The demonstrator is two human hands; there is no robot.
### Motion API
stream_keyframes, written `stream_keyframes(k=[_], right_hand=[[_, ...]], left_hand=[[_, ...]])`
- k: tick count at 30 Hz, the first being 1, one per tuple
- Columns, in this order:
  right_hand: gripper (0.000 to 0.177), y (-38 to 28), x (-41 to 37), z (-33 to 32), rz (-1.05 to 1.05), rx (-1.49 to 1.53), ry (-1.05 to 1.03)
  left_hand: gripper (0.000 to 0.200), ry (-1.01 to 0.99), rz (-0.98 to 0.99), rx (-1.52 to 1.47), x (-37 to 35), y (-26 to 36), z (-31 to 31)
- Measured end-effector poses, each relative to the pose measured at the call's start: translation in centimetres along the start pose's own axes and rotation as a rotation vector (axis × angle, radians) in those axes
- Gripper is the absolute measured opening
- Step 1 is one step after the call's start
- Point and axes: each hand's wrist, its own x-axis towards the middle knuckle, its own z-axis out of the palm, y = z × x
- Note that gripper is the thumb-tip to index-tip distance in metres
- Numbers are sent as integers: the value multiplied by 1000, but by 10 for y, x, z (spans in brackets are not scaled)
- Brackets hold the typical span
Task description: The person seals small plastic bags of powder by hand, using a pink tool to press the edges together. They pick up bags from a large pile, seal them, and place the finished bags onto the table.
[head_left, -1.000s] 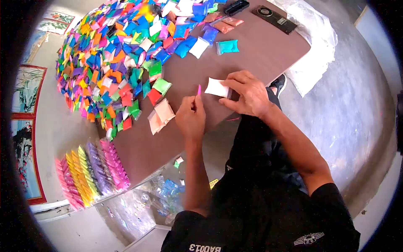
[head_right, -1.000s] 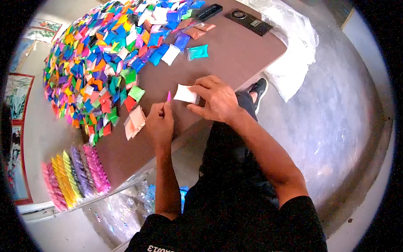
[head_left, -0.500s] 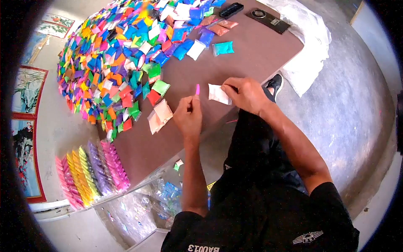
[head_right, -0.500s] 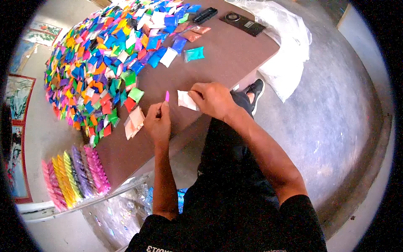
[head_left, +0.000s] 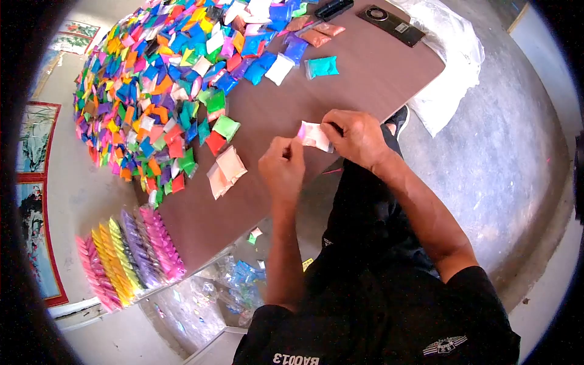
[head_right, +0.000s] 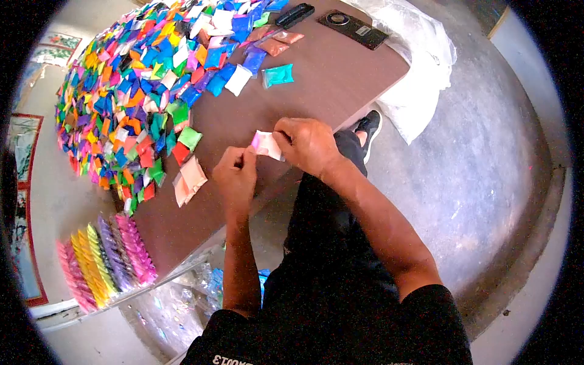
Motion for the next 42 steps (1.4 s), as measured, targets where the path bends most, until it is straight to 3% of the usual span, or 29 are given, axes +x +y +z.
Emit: stream_keyframes(k=[2, 9, 11, 12, 19, 22, 24, 27, 28, 35, 38, 42], right_hand=[[10, 1, -1, -1, 4, -12, 4], [11, -1, -5, 3, -10, 14, 60], [11, -1, -6, 1, 15, 45, 74], [11, 0, -5, 1, 14, 44, 78], [8, 5, -4, -1, 50, 87, 8], [9, 8, -3, 0, 30, 58, 32], [10, 7, -4, 2, 7, 20, 43], [13, 6, -3, 2, 62, 81, 80], [14, 7, -3, 1, 69, 82, 73], [13, 8, -1, 2, 66, 103, 41], [8, 10, -2, 5, 3, 98, 83], [6, 3, -3, 8, 19, 124, 137]], left_hand=[[19, 27, -141, 53, 4, 1, -5], [15, 76, -54, -11, 2, 37, 3], [18, -51, 9, 65, 4, 30, 14], [19, -5, 87, 87, 9, 25, 18], [20, 1, -7, 298, 28, 1, -1], [18, -11, -111, 121, 22, 14, -5], [17, -1, 16, 96, 9, 39, 1], [17, -60, 27, 103, -2, 42, 21], [20, 2, 99, 107, 0, 34, 26], [20, 58, 120, 218, 15, 7, 6], [17, 82, 28, 219, 10, 20, 1], [14, 23, 77, 54, -16, 33, 15]])
